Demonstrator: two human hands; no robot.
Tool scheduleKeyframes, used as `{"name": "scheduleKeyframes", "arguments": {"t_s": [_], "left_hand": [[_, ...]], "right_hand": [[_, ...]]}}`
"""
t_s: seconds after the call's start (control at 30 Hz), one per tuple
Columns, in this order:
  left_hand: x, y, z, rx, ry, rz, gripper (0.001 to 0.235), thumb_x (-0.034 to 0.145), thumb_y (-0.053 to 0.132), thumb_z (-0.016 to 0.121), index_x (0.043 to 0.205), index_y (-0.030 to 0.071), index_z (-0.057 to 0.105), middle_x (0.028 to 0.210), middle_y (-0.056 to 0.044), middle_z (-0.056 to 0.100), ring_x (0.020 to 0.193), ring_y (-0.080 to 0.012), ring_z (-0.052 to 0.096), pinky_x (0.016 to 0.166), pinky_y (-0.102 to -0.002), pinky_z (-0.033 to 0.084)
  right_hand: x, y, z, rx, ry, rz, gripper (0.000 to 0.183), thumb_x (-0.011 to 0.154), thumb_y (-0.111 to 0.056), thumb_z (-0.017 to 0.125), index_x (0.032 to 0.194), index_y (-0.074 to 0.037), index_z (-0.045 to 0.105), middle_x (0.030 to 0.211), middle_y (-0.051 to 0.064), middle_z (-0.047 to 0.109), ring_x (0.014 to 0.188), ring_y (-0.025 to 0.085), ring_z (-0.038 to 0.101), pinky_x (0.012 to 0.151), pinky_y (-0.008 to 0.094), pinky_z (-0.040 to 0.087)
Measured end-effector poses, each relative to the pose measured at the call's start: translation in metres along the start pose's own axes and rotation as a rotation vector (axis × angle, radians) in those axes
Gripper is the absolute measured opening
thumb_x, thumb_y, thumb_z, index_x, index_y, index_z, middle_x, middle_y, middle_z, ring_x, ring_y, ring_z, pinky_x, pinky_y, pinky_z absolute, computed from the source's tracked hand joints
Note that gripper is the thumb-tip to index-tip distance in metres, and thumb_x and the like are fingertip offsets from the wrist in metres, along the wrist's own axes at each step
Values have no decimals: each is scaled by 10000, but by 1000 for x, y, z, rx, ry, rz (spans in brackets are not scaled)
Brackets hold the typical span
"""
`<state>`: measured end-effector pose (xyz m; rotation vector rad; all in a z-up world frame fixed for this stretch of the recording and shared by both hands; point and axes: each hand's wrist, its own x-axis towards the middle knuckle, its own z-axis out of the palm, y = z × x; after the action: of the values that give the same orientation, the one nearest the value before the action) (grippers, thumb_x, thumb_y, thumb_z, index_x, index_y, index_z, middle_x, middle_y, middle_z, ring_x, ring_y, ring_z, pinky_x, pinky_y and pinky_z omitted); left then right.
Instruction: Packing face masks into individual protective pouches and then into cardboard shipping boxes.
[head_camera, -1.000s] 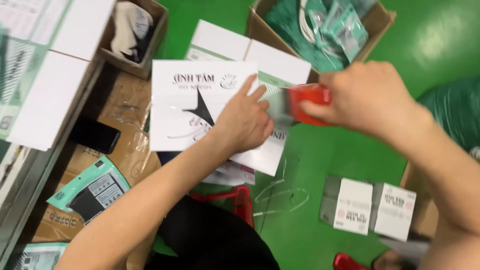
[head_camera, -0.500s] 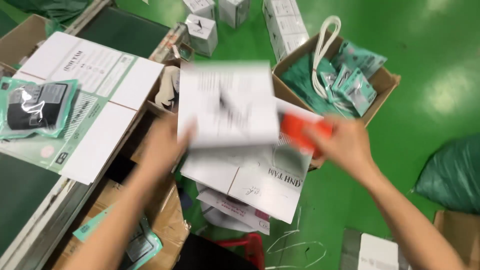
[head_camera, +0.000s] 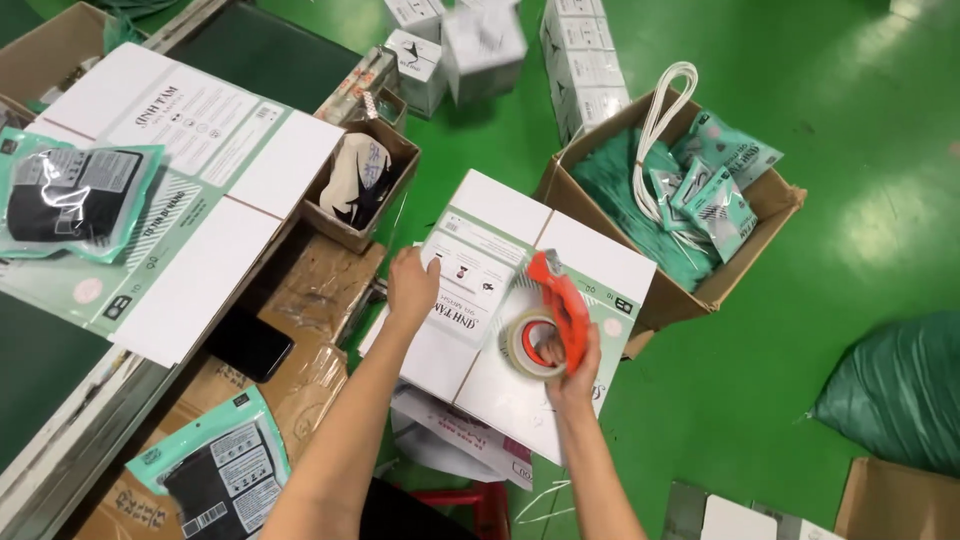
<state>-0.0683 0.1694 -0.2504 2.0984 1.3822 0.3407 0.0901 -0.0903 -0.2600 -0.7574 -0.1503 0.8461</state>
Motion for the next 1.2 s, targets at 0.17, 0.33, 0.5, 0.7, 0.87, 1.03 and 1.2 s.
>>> {"name": "scheduleKeyframes", "arguments": {"t_s": [0.17,0.33,0.5,0.7,0.87,1.03,1.2], "left_hand": [[-12,49,-62,12,333,191,335,907,238,752,1081,-45,708,1262,-250,676,1126,-426,617,975,-480,493],[-46,71,-168,-387,-272,-19,403,806,356,782,1058,44,743,994,-116,782,913,-246,745,826,-399,562],[-165,115,-282,-403,150,101,369,980,306,668,1080,-47,700,962,-200,749,851,-328,730,769,-453,570],[-249,65,-143,389,374,481,205,1005,230,630,1140,88,691,1125,-233,696,1035,-420,673,883,-517,554],[-258,144,-147,-138,62,470,707,954,187,581,1551,-93,326,1443,-352,511,1237,-506,580,853,-424,562],[-167,161,-179,-720,180,321,456,1027,157,548,1429,20,380,1128,-137,572,1054,-258,623,971,-350,533],[-47,116,-193,-809,334,388,230,1089,220,623,1033,-1,600,889,-49,614,817,-130,557,744,-327,485]], "right_hand": [[2,-8,-10,331,-143,58,545,1174,-536,432,1050,-27,580,579,-28,347,538,109,362,534,275,335],[-13,-57,29,183,61,41,596,1004,-598,459,1180,-64,660,548,-6,460,508,142,472,461,278,409],[8,-111,48,-1186,-3,-516,509,918,-357,759,1223,14,593,1037,180,687,841,301,678,722,382,567],[18,-123,84,-1885,-234,-535,506,896,-299,856,1238,-19,611,1136,212,694,1036,392,695,875,435,568],[-43,-199,224,-754,-551,-167,708,1081,-499,624,1575,-41,405,1597,115,466,1455,261,514,1207,389,482],[-68,-206,260,-778,-679,-98,813,1056,-528,634,1614,-7,354,1655,140,423,1542,238,408,1320,358,302],[-75,-177,271,-694,-783,-8,814,1059,-555,620,1617,-16,371,1631,121,443,1477,227,427,1293,341,314]]}}
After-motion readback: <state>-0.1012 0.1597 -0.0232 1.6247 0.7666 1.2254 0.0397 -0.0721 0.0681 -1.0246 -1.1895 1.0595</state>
